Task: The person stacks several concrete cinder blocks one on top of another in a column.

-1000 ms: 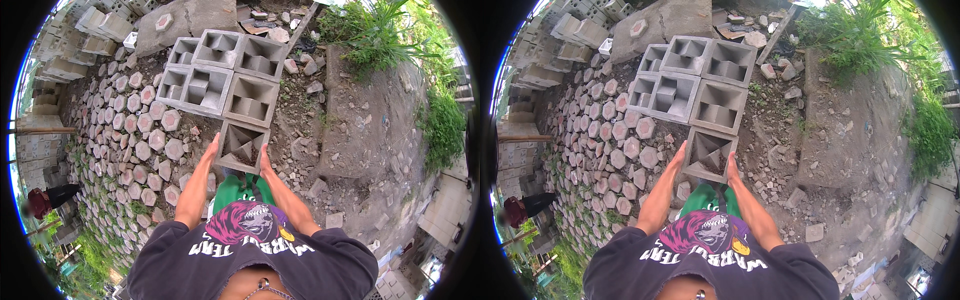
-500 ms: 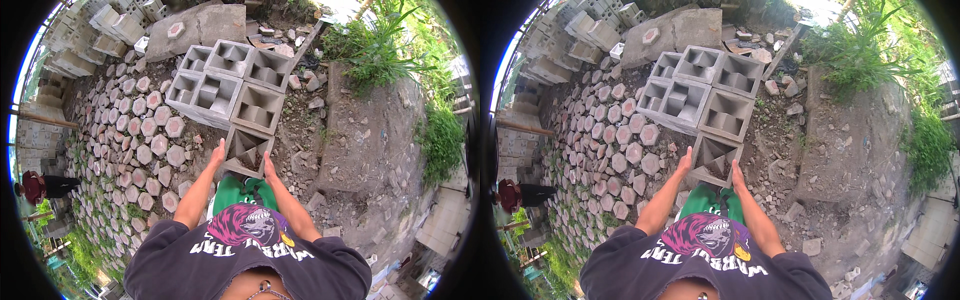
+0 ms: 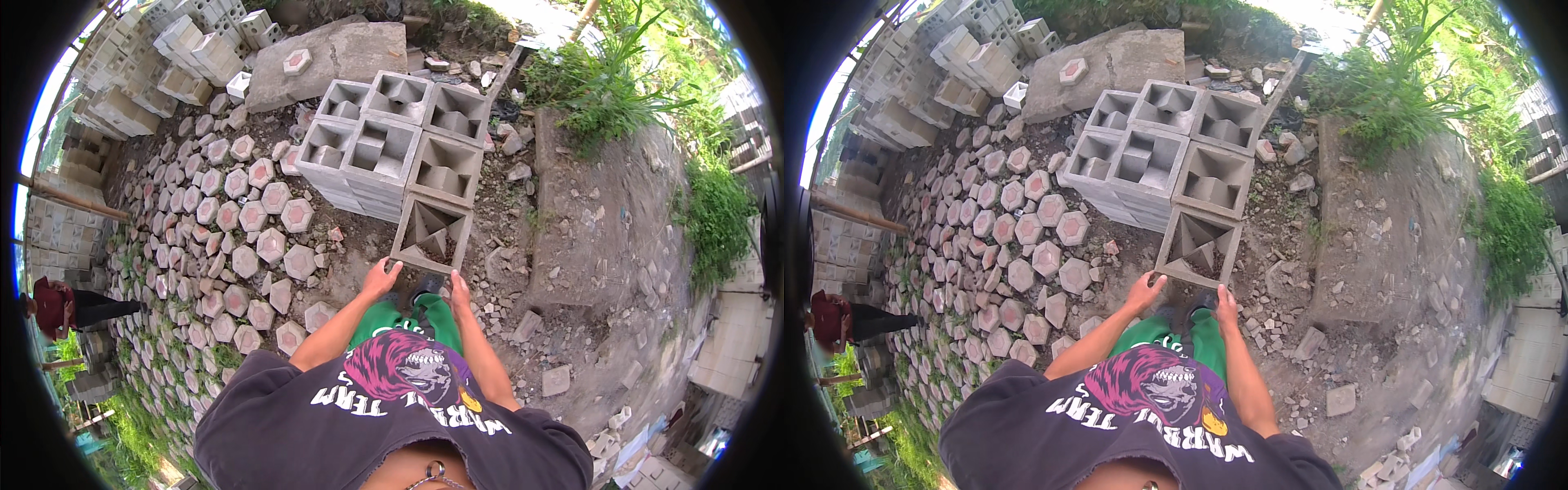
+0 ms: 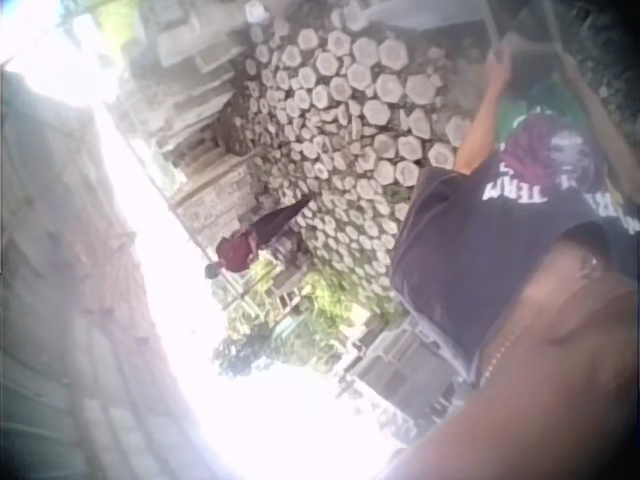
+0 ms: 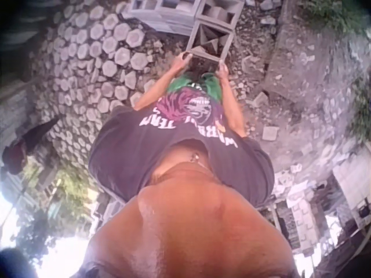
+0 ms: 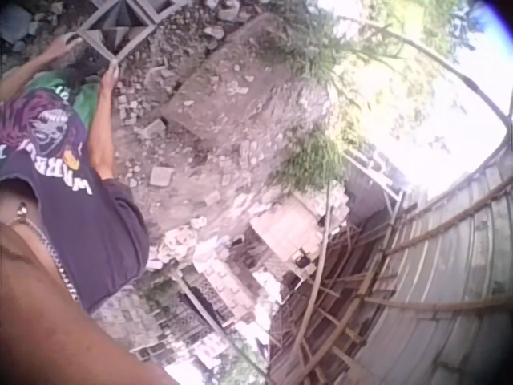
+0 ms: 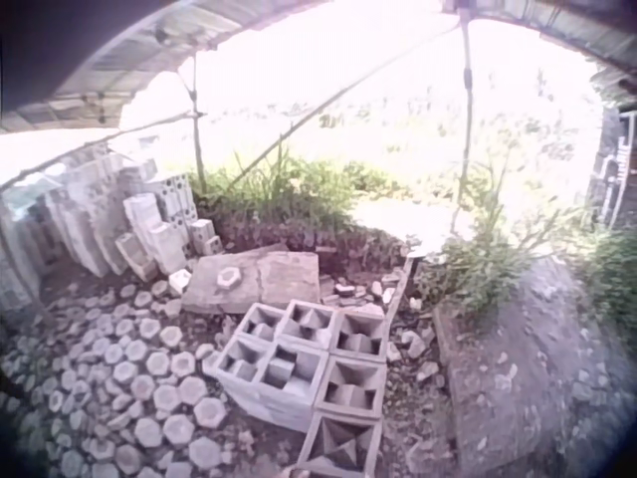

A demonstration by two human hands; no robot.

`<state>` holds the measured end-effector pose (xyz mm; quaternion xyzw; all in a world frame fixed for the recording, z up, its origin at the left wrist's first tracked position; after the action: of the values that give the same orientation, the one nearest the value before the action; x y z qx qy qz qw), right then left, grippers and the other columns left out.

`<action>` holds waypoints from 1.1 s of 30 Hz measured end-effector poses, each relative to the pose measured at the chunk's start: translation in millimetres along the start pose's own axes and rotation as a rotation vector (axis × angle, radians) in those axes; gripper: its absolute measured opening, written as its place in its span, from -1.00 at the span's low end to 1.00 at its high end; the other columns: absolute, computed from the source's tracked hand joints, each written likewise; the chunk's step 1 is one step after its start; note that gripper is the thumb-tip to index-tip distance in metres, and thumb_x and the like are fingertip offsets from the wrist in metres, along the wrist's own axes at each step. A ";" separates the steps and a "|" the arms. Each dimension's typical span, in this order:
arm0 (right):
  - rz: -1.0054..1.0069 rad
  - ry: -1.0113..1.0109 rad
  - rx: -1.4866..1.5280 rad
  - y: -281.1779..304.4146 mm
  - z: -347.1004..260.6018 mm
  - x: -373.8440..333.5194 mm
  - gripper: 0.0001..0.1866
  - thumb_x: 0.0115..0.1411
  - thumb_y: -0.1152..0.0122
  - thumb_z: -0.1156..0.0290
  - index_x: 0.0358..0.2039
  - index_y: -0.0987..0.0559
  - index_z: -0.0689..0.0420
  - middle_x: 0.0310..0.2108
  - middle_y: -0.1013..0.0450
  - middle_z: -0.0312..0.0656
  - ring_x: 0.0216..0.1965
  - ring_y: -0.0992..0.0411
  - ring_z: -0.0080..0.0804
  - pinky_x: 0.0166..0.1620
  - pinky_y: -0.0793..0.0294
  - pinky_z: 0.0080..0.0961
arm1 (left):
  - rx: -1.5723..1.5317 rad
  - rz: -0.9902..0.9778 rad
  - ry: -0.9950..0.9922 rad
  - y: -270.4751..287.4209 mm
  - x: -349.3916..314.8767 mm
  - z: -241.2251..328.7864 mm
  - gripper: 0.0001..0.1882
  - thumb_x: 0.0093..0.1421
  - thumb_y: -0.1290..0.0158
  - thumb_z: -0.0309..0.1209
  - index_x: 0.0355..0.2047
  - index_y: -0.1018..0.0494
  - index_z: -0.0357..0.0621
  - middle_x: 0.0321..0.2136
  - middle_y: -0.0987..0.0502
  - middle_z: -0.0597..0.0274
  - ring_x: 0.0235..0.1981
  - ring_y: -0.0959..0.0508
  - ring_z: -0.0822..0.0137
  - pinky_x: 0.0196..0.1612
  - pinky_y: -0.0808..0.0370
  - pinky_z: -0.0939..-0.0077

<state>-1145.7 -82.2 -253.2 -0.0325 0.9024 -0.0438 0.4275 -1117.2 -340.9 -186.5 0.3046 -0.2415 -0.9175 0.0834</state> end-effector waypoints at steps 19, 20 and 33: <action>0.410 0.289 0.602 47.0 131.1 -150.7 -0.78 0.26 -0.13 0.19 -0.35 -0.49 0.08 -0.53 -0.46 -0.33 -0.51 -0.44 -0.57 -0.45 -0.49 -0.55 | 0.220 -0.355 -0.453 -75.4 -84.4 7.1 -0.56 0.25 0.07 -0.06 -0.48 -0.50 -0.21 -0.50 -0.55 0.01 -0.42 -0.55 0.08 -0.25 -0.46 0.23; 0.423 0.296 0.616 51.1 140.5 -158.4 -0.78 0.26 -0.13 0.19 -0.35 -0.49 0.08 -0.53 -0.46 -0.33 -0.51 -0.44 -0.57 -0.45 -0.49 -0.55 | 0.228 -0.369 -0.467 -81.9 -88.8 5.0 -0.56 0.25 0.07 -0.06 -0.48 -0.50 -0.21 -0.50 -0.55 0.01 -0.42 -0.55 0.08 -0.25 -0.46 0.23; 0.732 0.231 0.973 127.7 316.1 -309.4 -0.52 0.15 -0.20 -0.10 -0.43 -0.50 0.14 -0.63 -0.35 -0.30 -0.49 -0.44 -0.41 -0.35 -0.53 -0.37 | 0.421 -0.788 -0.512 -199.4 -255.4 8.3 -0.33 0.25 0.13 0.14 -0.63 -0.57 -0.22 -0.76 -0.52 0.23 -0.68 -0.54 0.34 -0.46 -0.49 0.42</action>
<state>-708.0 58.3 -228.3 0.4829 0.7720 -0.3038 0.2803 -918.9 -87.5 -146.7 0.1483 -0.3004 -0.8561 -0.3935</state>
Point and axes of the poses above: each hand's wrist, its own x-axis towards the middle knuckle, its own y-axis out of the back of the hand, z = x × y, the point moved 7 cm from there along x, towards the middle knuckle
